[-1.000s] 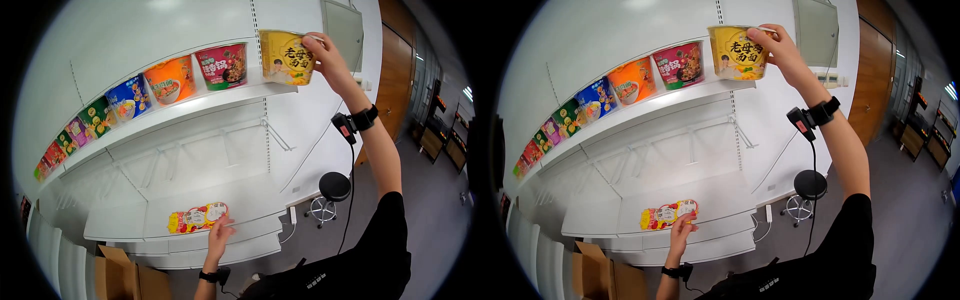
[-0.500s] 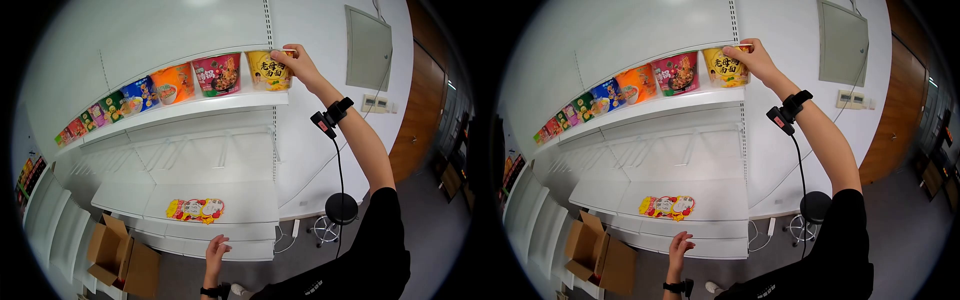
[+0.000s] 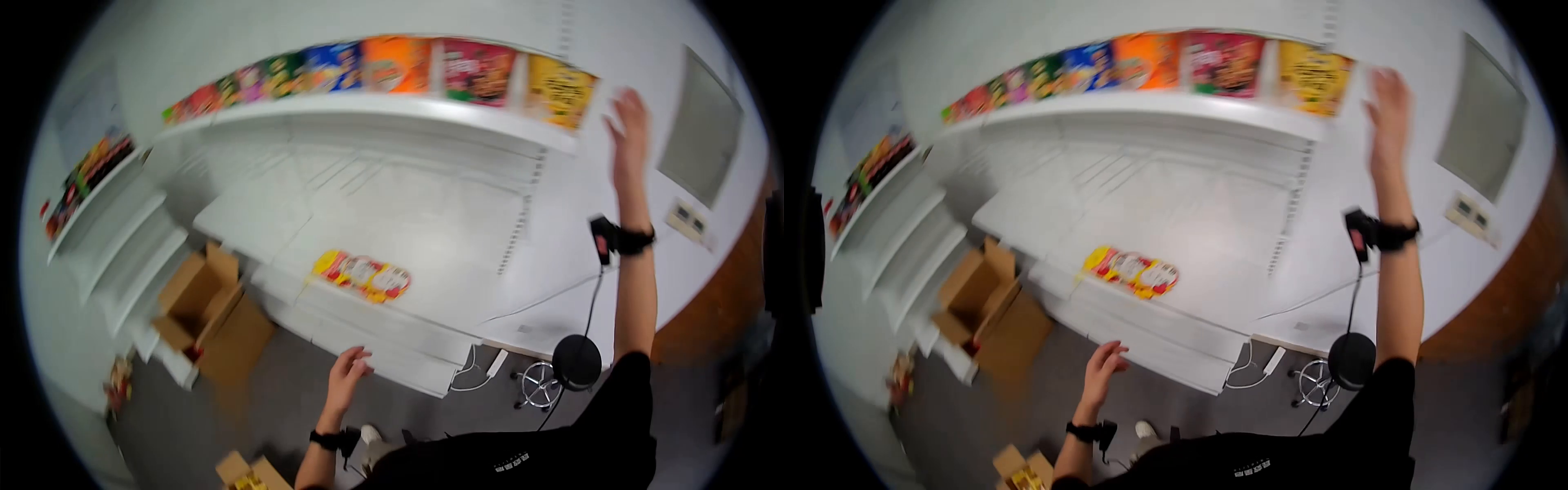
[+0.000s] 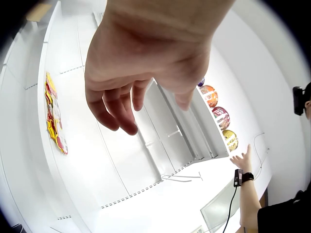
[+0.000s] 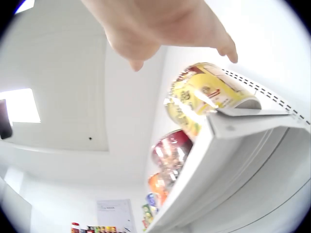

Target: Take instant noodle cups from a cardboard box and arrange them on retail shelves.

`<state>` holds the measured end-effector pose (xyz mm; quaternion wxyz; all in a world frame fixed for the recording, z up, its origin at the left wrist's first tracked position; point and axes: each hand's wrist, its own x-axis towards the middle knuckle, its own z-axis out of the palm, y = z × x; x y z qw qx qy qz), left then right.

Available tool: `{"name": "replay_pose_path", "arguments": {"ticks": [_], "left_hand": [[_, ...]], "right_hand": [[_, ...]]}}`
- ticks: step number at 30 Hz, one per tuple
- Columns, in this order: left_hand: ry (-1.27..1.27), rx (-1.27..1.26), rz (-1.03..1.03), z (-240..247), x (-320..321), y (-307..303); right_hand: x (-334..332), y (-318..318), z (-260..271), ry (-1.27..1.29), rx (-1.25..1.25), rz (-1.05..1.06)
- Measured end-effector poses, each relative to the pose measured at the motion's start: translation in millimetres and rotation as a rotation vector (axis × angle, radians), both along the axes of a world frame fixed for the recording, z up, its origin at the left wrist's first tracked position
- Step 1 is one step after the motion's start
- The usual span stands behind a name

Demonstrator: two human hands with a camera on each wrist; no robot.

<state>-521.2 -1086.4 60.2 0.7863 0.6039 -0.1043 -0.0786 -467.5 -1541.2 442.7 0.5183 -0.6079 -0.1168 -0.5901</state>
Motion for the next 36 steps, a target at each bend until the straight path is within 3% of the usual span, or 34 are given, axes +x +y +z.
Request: {"name": "replay_pose_path", "arguments": {"ticks": [2, 5, 7, 13, 19, 22, 26, 36], "left_hand": [[0.058, -0.005, 0.047, -8, -5, 11], [0.106, 0.017, 0.108, -14, -13, 33], [0.118, 0.029, 0.149, -20, -16, 52], [0.187, 0.043, 0.324, -32, -25, 129], [0.256, 0.02, 0.565, -51, -50, 245], [0.31, 0.002, 0.683, -67, -74, 302], [0.375, -0.032, 0.813, -78, -111, 357], [0.469, -0.08, 0.983, -95, -144, 429]], "right_hand": [[-24, 10, -32, -0.21, -0.048, 0.053], [-65, 66, -77, -0.233, 0.225, 0.093], [-77, 88, -117, -0.179, 0.437, 0.272], [-34, 181, -250, 0.322, 0.535, 0.556], [10, 351, -324, 0.858, 0.797, 0.917], [20, 421, -365, 1.026, 0.756, 1.0], [28, 496, -397, 1.257, 0.751, 1.081], [72, 620, -401, 1.386, 0.656, 1.246]]}}
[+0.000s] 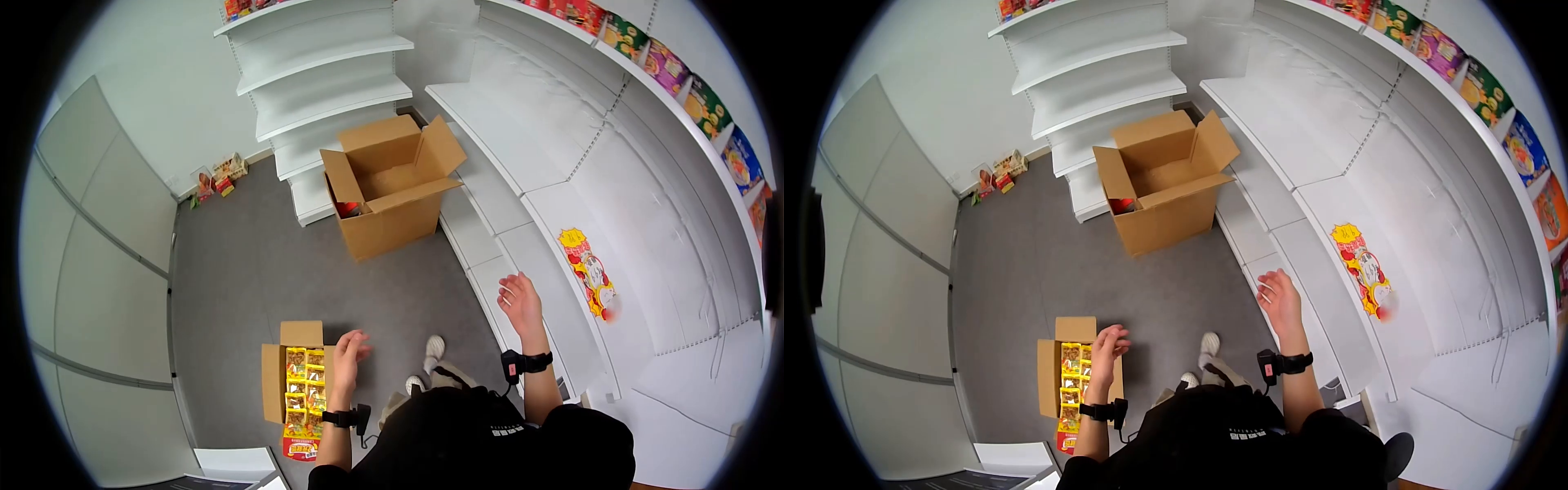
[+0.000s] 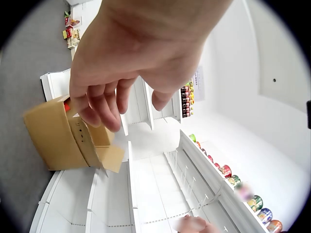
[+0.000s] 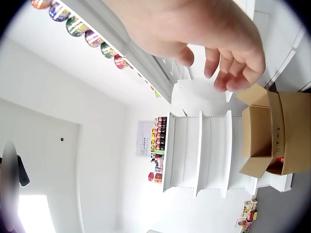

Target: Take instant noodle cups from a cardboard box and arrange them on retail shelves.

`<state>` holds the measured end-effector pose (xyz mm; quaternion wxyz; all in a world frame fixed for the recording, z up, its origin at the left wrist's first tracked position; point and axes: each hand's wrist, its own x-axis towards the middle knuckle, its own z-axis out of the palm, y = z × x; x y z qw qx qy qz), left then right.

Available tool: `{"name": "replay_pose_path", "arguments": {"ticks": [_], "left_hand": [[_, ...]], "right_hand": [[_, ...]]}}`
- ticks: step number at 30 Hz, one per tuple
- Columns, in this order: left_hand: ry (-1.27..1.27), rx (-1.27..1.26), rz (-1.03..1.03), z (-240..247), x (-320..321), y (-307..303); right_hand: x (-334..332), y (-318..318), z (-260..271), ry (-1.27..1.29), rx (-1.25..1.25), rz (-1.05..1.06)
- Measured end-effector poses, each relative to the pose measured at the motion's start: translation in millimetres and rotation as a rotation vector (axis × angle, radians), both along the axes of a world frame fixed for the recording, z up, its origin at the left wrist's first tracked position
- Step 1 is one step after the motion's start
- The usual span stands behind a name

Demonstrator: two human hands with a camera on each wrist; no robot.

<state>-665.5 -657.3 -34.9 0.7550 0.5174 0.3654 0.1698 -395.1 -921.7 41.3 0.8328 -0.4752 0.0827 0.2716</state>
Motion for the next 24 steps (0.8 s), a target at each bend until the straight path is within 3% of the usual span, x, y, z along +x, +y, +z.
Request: {"name": "replay_pose_path", "arguments": {"ticks": [14, 24], "left_hand": [[0.016, -0.129, 0.227, -15, 58, 145], [0.077, -0.087, 0.204, -15, 134, 238]], "right_hand": [[119, 163, -76, 0.335, 0.078, 0.051], [207, 288, -107, 0.457, 0.158, 0.063]]}}
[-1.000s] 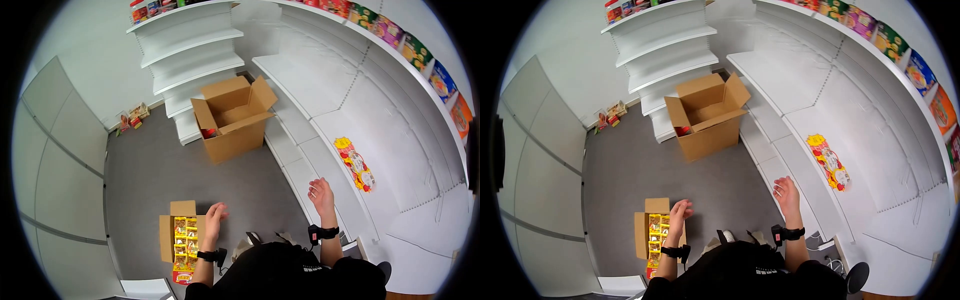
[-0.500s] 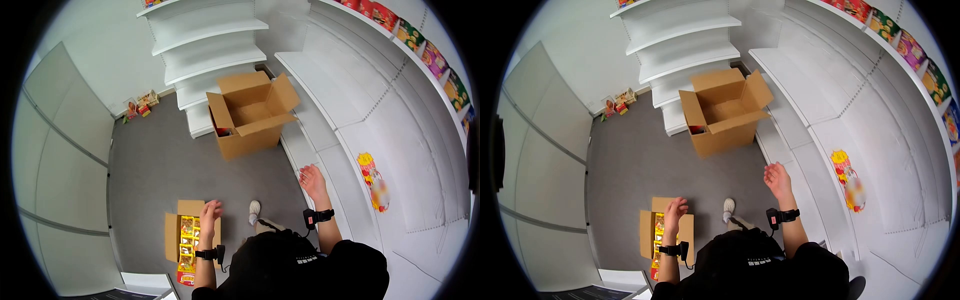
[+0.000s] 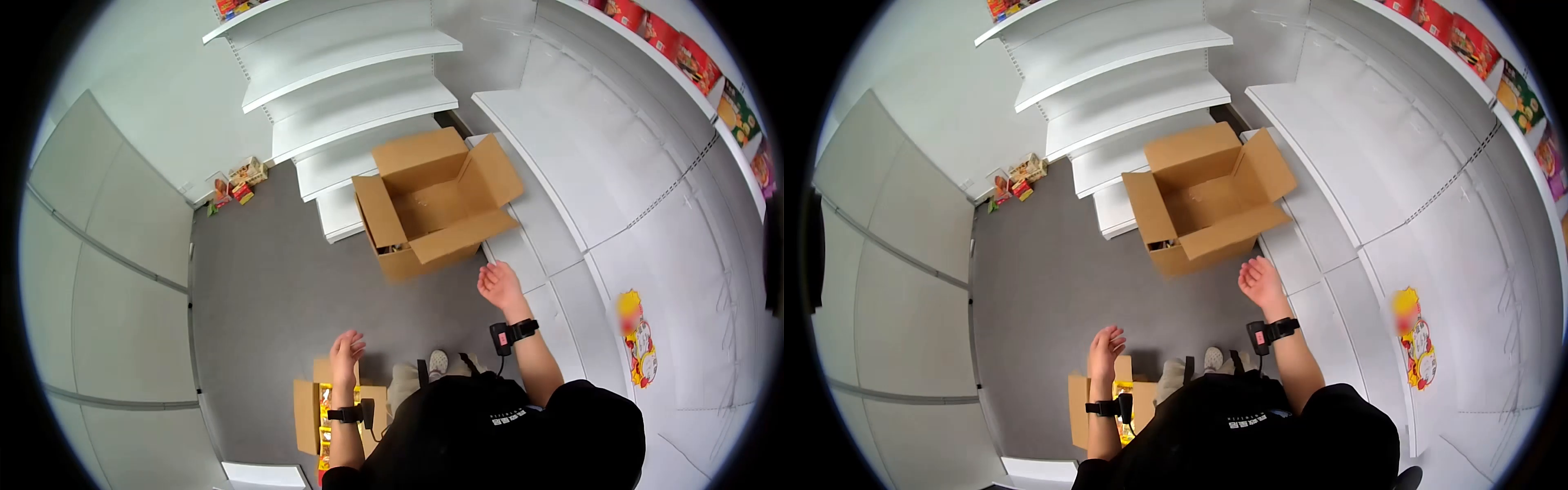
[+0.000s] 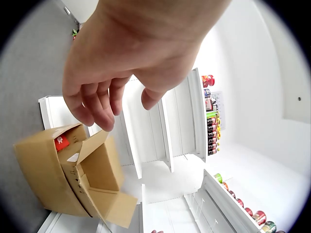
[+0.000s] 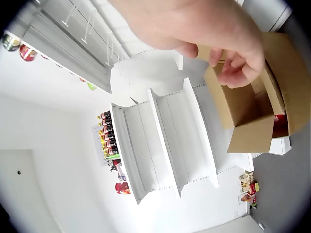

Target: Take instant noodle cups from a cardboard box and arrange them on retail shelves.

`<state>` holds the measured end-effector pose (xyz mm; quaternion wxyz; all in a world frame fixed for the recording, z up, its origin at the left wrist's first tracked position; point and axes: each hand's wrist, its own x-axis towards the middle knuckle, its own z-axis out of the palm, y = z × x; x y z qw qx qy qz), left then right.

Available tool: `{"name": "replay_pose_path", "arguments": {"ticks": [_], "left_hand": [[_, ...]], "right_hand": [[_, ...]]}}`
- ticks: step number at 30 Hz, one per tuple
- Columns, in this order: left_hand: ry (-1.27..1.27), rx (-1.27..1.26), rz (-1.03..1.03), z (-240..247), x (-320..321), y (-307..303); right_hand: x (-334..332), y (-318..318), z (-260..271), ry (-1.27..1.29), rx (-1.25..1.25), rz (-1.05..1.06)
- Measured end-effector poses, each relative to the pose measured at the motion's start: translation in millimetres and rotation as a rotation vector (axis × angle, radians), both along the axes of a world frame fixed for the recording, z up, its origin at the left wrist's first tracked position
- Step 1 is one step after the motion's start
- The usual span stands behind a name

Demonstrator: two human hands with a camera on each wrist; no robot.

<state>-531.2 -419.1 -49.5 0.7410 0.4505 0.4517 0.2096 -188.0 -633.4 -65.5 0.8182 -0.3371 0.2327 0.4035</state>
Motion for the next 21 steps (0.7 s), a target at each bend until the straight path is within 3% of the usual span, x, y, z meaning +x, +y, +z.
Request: {"name": "replay_pose_path", "arguments": {"ticks": [5, 13, 17, 21], "left_hand": [[-0.018, -0.061, -0.019, -21, 34, 39], [0.083, -0.028, -0.18, -35, 101, 154], [0.118, -0.011, -0.312, -61, 153, 220], [0.196, 0.004, -0.441, -74, 203, 252]], "right_hand": [[28, 29, -35, 0.109, -0.089, -0.076], [74, 43, -99, 0.382, -0.155, -0.372], [88, 72, -103, 0.29, -0.312, -0.503], [79, 64, -142, 0.141, -0.318, -0.457]]}}
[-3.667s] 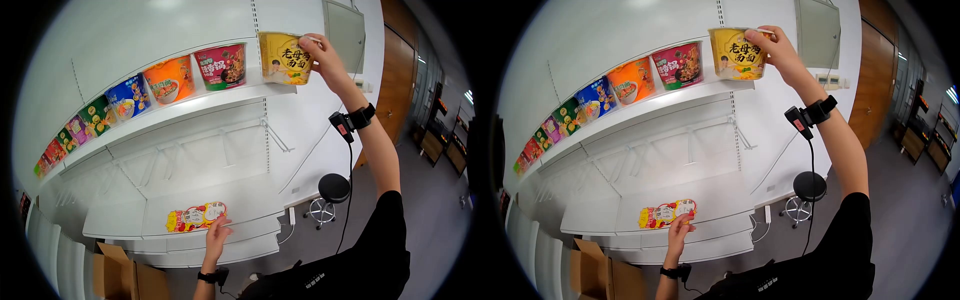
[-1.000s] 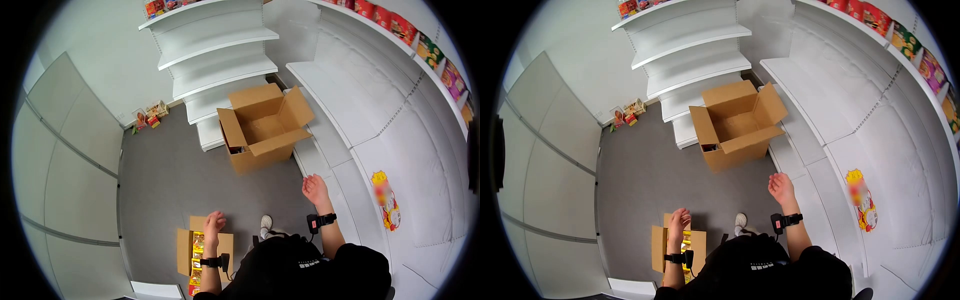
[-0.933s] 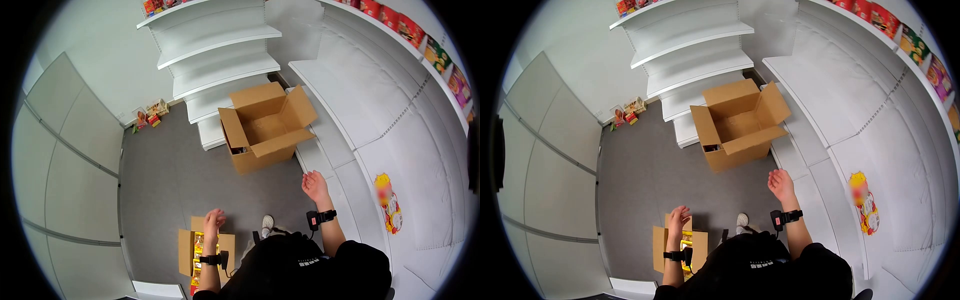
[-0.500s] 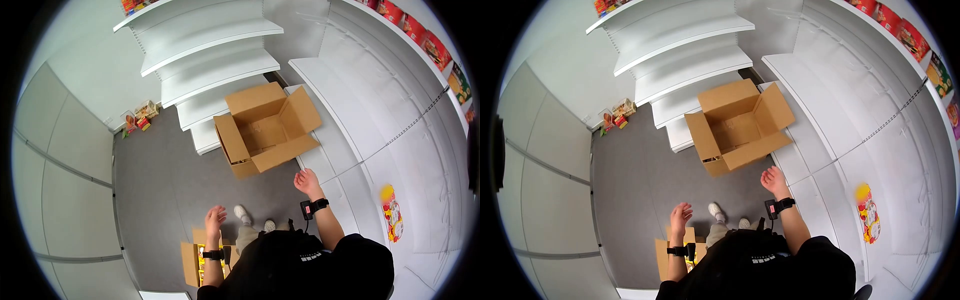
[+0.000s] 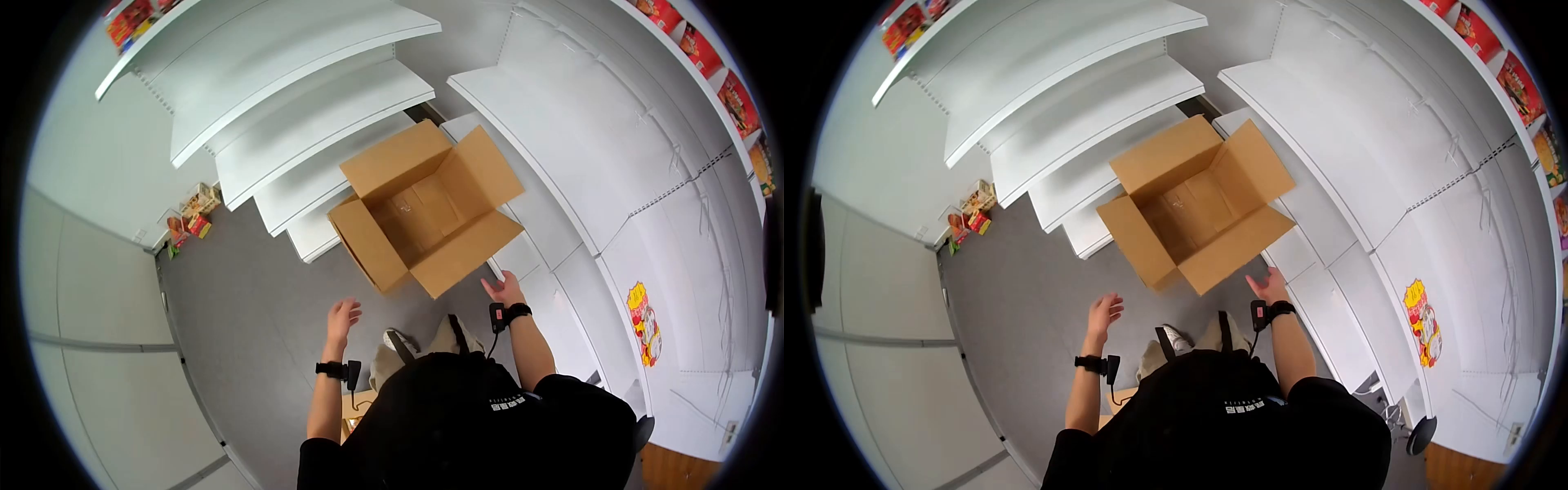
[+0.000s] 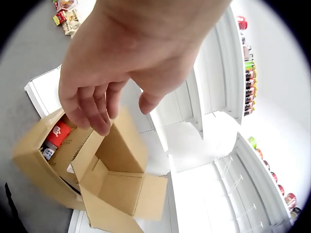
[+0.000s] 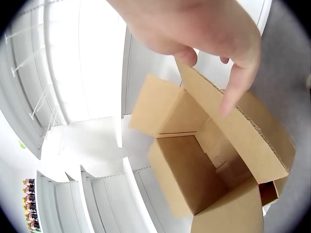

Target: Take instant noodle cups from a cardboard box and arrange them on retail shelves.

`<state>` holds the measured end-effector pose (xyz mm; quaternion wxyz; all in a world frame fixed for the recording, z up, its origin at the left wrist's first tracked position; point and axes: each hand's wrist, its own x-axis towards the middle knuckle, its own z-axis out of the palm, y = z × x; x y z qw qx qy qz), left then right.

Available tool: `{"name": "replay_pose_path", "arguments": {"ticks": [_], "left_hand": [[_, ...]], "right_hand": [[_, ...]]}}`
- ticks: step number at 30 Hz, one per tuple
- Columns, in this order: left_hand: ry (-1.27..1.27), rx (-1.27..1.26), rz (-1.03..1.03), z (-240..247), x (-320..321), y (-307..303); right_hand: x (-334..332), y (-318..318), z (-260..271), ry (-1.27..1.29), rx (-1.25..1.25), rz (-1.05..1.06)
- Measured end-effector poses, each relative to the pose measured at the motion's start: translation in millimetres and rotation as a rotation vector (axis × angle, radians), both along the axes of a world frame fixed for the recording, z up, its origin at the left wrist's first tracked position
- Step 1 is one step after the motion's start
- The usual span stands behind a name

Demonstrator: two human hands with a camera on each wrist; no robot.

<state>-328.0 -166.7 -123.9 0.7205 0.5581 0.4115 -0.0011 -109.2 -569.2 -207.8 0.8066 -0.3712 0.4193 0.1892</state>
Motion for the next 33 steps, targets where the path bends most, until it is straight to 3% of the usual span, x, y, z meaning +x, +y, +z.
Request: {"name": "replay_pose_path", "arguments": {"ticks": [2, 6, 8, 10, 16, 18, 20, 28, 33], "left_hand": [[0.035, 0.0, -0.018, -6, 25, 12], [0.1, 0.025, -0.064, -35, 66, 30], [0.137, 0.042, -0.051, -49, 81, 31], [0.185, 0.076, -0.013, -53, 100, 35], [0.335, 0.037, -0.006, -92, 128, 39], [0.388, 0.078, 0.006, -93, 140, 37], [0.414, 0.086, 0.002, -94, 148, 34], [0.369, 0.064, -0.008, -98, 166, 15], [0.424, 0.473, -0.235, -133, 170, 16]], "right_hand": [[21, 12, -14, -0.101, 0.013, 0.048], [42, 22, 5, 0.057, -0.029, -0.007], [55, 14, 5, -0.087, -0.291, 0.422], [81, 11, 6, -0.196, -0.462, 0.712], [161, -8, -30, -0.557, -0.99, 1.231], [176, 2, -38, -0.207, -0.483, 0.612], [191, 8, -47, 0.003, -0.169, 0.281], [217, 16, -58, 0.057, -0.391, 0.568], [253, 55, -33, -0.067, -0.517, 0.791]]}}
